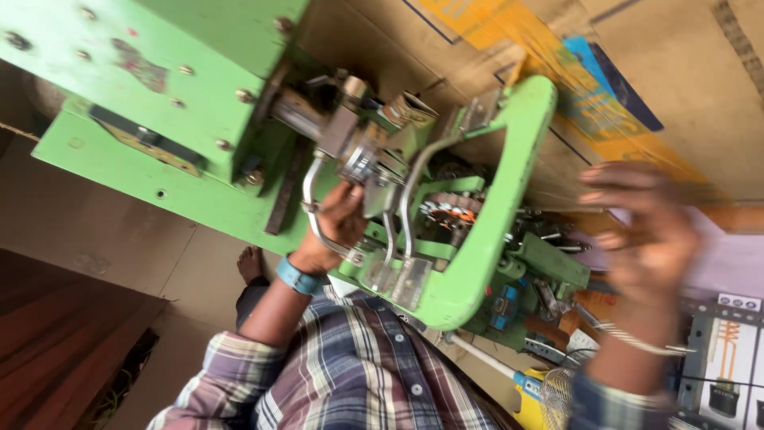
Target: The person assembles a small electrical component by hand, inserting a red piece and tightening screws with a screwdriver. They then place the assembled part into a green industrial machine and operate it.
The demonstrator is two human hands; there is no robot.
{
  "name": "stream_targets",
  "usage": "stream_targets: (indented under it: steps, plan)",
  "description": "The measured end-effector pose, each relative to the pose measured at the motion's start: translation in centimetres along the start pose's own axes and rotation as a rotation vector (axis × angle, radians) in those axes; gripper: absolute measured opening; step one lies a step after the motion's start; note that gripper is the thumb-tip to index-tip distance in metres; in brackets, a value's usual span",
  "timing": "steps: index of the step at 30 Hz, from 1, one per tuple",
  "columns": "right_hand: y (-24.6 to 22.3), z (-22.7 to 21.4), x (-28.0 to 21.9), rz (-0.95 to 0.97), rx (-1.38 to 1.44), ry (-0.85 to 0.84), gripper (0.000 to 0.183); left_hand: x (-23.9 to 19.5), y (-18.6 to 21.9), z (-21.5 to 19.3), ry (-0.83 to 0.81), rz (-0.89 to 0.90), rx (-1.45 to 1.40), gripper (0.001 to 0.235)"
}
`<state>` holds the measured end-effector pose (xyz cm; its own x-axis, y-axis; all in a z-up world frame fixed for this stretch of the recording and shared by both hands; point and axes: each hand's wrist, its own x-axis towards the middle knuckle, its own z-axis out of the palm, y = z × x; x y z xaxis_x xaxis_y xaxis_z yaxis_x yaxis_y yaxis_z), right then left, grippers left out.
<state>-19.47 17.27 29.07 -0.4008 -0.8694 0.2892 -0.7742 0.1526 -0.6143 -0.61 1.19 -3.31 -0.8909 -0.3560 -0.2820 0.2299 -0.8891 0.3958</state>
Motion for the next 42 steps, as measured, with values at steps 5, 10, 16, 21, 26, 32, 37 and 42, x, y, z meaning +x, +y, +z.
stream_targets:
  steps: [5, 10, 16, 21, 26, 32, 37, 42]
  plan:
    - [7.5, 5.0, -6.3, 0.039, 0.207, 0.005, 0.057, 2.0, -0.9, 0.2, -0.033, 0.001, -0.064, 0.046]
    - [9.8, 8.2, -8.0, 0.057, 0.364, 0.090, 0.064, 3.7, -2.6, 2.1, -0.216, 0.041, 0.528, 0.056]
    - [9.7, 9.1, -8.5, 0.094, 0.134, 0.118, 0.057, 3.7, -1.8, 4.9, -0.410, 0.104, 0.598, 0.071]
    - [9.0, 8.9, -7.9, 0.139, 0.045, 0.110, 0.059, 5.4, -2.5, 5.3, -0.489, 0.031, 0.473, 0.069]
    - [10.2, 9.3, -7.4, -0.042, 0.046, -0.003, 0.059, 6.9, -4.4, 3.6, -0.499, 0.055, 0.514, 0.065]
    - [8.4, 12.0, -6.9, 0.080, 0.098, 0.167, 0.064, 6.2, -5.7, 2.2, -0.272, -0.009, 0.650, 0.067]
    - [7.4, 13.1, -5.7, 0.105, 0.100, 0.164, 0.056, 7.1, -7.6, 0.1, -0.081, -0.143, 0.527, 0.058]
    - [8.1, 14.5, -4.7, 0.164, 0.184, 0.206, 0.069, 8.0, -7.8, -2.6, -0.234, 0.164, 0.351, 0.070]
